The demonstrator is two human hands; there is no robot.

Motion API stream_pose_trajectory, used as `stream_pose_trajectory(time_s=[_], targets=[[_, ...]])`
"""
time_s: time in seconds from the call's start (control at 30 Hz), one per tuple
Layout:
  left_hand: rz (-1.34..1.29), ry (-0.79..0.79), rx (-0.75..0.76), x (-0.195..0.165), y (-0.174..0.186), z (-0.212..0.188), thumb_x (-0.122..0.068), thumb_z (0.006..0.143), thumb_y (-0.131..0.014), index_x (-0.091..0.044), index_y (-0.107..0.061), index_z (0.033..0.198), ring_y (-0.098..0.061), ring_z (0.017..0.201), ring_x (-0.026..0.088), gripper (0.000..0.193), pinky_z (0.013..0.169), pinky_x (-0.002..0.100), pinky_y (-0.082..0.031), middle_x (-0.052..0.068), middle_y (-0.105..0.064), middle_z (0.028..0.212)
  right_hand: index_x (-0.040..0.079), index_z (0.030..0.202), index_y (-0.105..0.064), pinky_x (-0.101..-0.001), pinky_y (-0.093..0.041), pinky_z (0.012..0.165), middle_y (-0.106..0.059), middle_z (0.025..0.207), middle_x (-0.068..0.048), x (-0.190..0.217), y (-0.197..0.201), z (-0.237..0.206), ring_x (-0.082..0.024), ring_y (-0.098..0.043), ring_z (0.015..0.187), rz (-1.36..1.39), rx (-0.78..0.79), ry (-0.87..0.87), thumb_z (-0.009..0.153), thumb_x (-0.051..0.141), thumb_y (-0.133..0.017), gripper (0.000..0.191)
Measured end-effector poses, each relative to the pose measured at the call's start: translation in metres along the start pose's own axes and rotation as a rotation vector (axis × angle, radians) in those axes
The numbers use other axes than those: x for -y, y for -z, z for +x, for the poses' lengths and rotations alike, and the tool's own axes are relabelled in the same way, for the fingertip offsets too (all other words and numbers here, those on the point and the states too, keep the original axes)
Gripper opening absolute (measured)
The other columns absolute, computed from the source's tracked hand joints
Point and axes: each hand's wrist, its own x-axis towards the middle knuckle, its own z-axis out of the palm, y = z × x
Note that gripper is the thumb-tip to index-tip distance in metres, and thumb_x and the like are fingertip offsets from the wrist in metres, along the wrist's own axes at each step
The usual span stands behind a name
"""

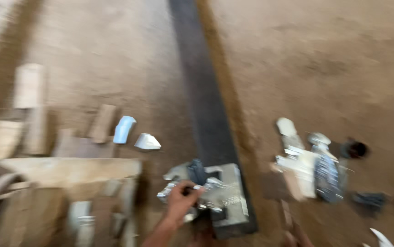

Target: The person sits on the floor and uses a wooden mallet to hammer ornate metal pieces flat against a long metal bar. They repeatedly pick up pieces, position them, strike them, and set them aside.

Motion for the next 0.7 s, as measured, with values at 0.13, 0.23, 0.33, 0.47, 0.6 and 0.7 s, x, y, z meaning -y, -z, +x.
stream_pose_trajectory(time_s=[0.13, 0.23, 0.33, 0.47, 0.6, 0.7], targets=[[0.032, -0.003, 0.002, -0.025, -0.022, -0.005, -0.012, 0.08, -0.086, -0.002, -0.068, 0.083, -0.051, 0.059, 0.009, 0.02, 0.05, 0.027, -0.041, 0.0, -0.061, 0.069, 0.012, 0.156, -0.051, -0.0295, -0.03, 0.039, -0.043, 0.058, -0.004, 0.018, 0.013, -0.025, -0.012, -0.037, 0.044, 0.231, 0.03, -0.085, 0.1, 0.02, -0.056, 0.057], [0.134, -0.06, 0.038, -0.043, -0.027, -0.012, -0.014, 0.078, -0.088, -0.004, -0.065, 0.082, -0.051, 0.06, 0.006, 0.026, 0.05, 0.024, -0.041, -0.001, -0.059, 0.069, 0.01, 0.151, -0.048, -0.0296, -0.034, 0.04, -0.047, 0.061, -0.002, 0.064, -0.004, -0.04, -0.011, -0.041, 0.046, 0.26, -0.026, -0.193, 0.101, 0.02, -0.055, 0.052], [0.219, -0.068, 0.013, -0.05, -0.028, -0.013, -0.014, 0.073, -0.092, -0.002, -0.064, 0.08, -0.051, 0.057, 0.007, 0.03, 0.048, 0.024, -0.04, 0.001, -0.061, 0.066, 0.012, 0.151, -0.046, -0.0295, -0.035, 0.039, -0.048, 0.059, -0.003, 0.097, -0.018, -0.045, -0.011, -0.043, 0.045, 0.246, 0.007, -0.129, 0.1, 0.019, -0.054, 0.053], [0.247, -0.014, -0.079, -0.046, -0.038, -0.013, -0.013, 0.071, -0.094, 0.002, -0.066, 0.075, -0.05, 0.054, 0.01, 0.032, 0.046, 0.027, -0.041, 0.005, -0.063, 0.066, 0.004, 0.148, -0.05, -0.0279, -0.035, 0.038, -0.048, 0.063, -0.003, 0.093, -0.022, -0.039, -0.009, -0.041, 0.048, 0.241, -0.002, 0.059, 0.102, 0.018, -0.049, 0.049], [0.104, -0.077, -0.04, -0.042, -0.049, -0.018, -0.012, 0.072, -0.09, -0.002, -0.065, 0.081, -0.058, 0.058, 0.009, 0.028, 0.05, 0.026, -0.048, 0.004, -0.068, 0.07, 0.012, 0.146, -0.049, -0.0304, -0.044, 0.041, -0.051, 0.067, -0.003, 0.068, -0.027, -0.029, -0.012, -0.049, 0.051, -0.031, 0.16, -0.116, 0.102, 0.022, -0.051, 0.046], [0.157, -0.087, -0.059, -0.042, -0.052, -0.021, -0.013, 0.073, -0.089, -0.002, -0.064, 0.083, -0.058, 0.062, 0.009, 0.029, 0.052, 0.027, -0.048, 0.004, -0.068, 0.073, 0.003, 0.134, -0.056, -0.0291, -0.044, 0.04, -0.054, 0.068, -0.002, 0.056, -0.025, -0.027, -0.011, -0.05, 0.052, 0.014, 0.094, 0.017, 0.102, 0.021, -0.051, 0.037]])
